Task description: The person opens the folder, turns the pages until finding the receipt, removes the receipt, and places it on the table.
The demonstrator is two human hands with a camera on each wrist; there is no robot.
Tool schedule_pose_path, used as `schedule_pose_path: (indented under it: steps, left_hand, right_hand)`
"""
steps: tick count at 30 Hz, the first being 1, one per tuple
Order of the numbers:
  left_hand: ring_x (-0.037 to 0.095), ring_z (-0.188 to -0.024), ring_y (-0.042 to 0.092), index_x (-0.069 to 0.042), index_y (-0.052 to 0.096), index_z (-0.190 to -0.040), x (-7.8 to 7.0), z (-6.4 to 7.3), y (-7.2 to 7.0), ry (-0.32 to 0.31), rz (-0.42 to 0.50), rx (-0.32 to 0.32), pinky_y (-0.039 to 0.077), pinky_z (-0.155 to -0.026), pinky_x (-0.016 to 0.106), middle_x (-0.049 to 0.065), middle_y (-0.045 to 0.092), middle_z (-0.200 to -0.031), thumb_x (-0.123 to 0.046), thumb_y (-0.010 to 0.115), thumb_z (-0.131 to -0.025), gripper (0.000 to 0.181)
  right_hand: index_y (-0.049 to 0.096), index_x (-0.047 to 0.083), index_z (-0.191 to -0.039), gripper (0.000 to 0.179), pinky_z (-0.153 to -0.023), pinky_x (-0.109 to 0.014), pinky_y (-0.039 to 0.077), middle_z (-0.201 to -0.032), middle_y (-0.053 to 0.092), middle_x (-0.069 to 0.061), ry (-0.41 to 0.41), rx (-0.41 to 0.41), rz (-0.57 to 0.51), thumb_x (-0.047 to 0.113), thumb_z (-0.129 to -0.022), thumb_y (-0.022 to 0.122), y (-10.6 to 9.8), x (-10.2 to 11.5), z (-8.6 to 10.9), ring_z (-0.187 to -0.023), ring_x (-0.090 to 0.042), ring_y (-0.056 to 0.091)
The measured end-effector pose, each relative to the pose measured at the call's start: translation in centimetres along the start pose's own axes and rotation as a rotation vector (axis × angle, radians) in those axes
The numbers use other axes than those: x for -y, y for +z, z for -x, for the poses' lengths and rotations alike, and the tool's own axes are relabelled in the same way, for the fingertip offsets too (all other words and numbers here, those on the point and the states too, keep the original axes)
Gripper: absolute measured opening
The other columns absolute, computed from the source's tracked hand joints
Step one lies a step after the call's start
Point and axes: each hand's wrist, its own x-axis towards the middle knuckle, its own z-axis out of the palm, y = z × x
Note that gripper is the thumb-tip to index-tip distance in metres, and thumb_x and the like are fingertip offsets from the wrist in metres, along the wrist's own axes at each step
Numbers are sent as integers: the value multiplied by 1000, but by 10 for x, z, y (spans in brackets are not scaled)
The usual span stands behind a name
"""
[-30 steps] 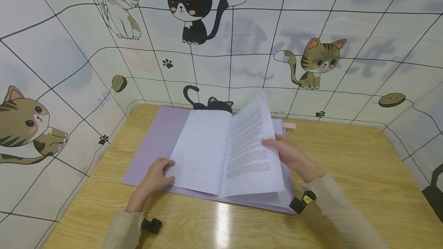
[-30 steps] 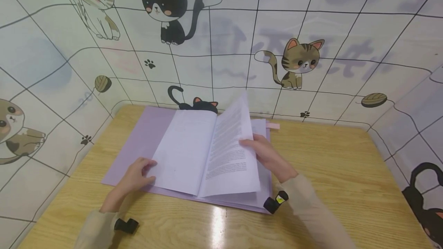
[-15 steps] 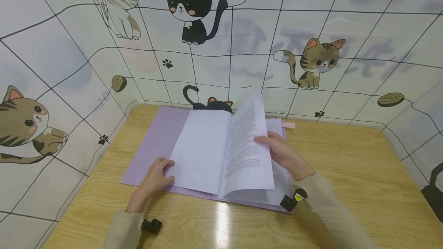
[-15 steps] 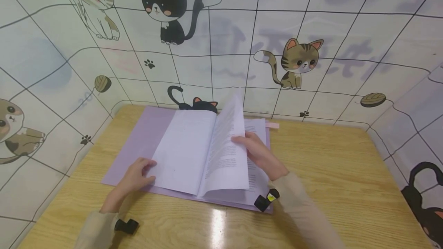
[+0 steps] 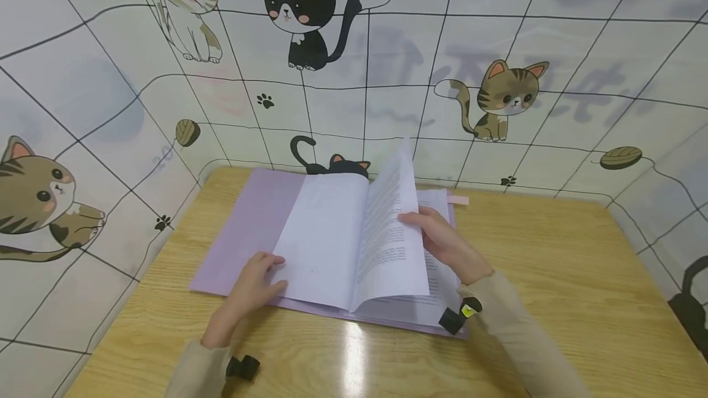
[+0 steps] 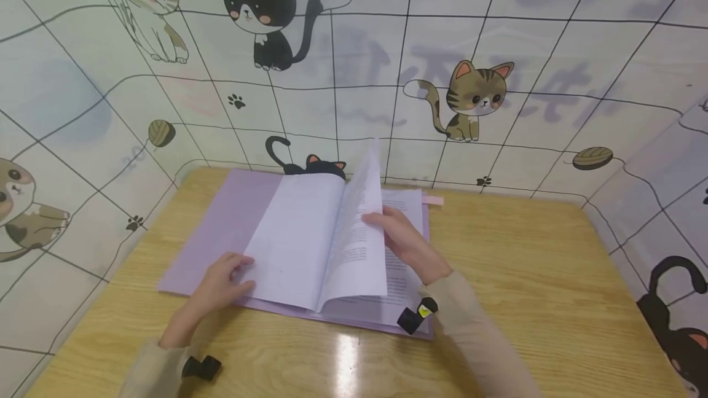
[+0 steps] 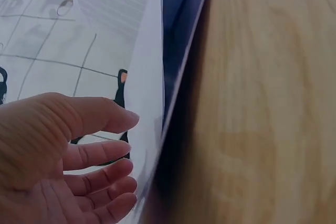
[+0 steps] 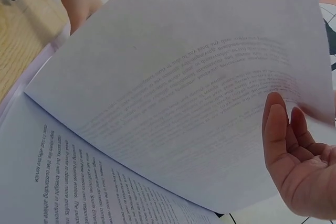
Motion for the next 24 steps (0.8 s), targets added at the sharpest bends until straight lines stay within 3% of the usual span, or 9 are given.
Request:
schedule_pose_path:
  steps: [6, 15, 24]
  left_hand:
    - [27, -83, 56, 3, 63, -100, -21, -3, -3, 118, 34, -6, 49, -70, 36, 12, 59, -98, 3, 75, -68, 34]
    - [29, -84, 55, 2, 62, -104, -61, -6, 0, 303, 175, -13, 50, -66, 35, 11, 60, -101, 2, 74, -70, 36]
    - [17, -86, 54, -3, 60, -107, -101, -6, 4, 427, 283, -68, 50, -67, 29, 9, 60, -103, -4, 77, -70, 41]
  right_hand:
    - [34, -5, -137, 47, -75, -28, 52, -102, 62, -2, -18, 12, 6, 12, -95, 45, 3, 2, -3, -87, -15, 64]
    - [34, -6, -137, 47, -76, -29, 52, -102, 62, -2, -26, 24, 5, 11, -95, 45, 8, 5, -6, -87, -15, 63]
    - [33, -4, -139, 50, -78, -29, 51, -106, 59, -3, -28, 9, 11, 13, -94, 47, 17, 4, -10, -90, -16, 62]
